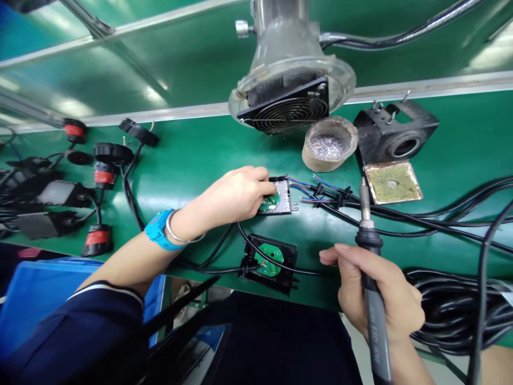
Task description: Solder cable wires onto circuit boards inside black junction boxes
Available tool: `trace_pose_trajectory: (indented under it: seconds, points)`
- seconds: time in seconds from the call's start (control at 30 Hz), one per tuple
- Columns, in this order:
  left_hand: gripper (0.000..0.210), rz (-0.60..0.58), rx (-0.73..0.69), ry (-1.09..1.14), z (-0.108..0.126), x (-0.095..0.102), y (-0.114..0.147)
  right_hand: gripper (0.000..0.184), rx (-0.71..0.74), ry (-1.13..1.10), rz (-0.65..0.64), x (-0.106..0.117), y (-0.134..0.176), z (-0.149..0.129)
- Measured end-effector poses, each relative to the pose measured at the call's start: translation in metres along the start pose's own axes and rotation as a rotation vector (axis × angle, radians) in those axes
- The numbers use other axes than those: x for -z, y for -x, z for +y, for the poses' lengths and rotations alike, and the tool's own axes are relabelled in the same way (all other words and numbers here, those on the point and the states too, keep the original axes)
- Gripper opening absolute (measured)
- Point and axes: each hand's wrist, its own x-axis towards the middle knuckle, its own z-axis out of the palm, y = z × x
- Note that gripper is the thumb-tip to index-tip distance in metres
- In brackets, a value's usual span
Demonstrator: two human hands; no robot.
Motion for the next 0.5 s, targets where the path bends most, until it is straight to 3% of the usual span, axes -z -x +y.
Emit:
trace_pose_trajectory:
  seconds: [0.1,0.23,0.33,0.43,0.5]
  points:
    - [0.022,-0.007,0.002,-0.010,0.001,0.001,0.000,0.007,0.052,-0.047,-0.113,0.005,0.003,0.010]
    - [0.022,-0.024,0.003,-0.040,0.004,0.003,-0.001,0.007,0.043,-0.051,0.062,0.001,0.008,0.006]
    - [0.025,-0.031,0.004,-0.047,0.005,0.004,-0.002,0.010,0.065,0.034,0.107,-0.001,0.010,0.001]
    - [0.030,-0.021,0.035,-0.014,0.005,0.007,0.002,0.028,0.236,0.108,0.019,0.002,0.012,0.007]
    - [0.032,0.033,0.058,0.030,0.006,0.010,0.010,0.040,0.379,0.109,-0.111,0.004,0.013,0.016]
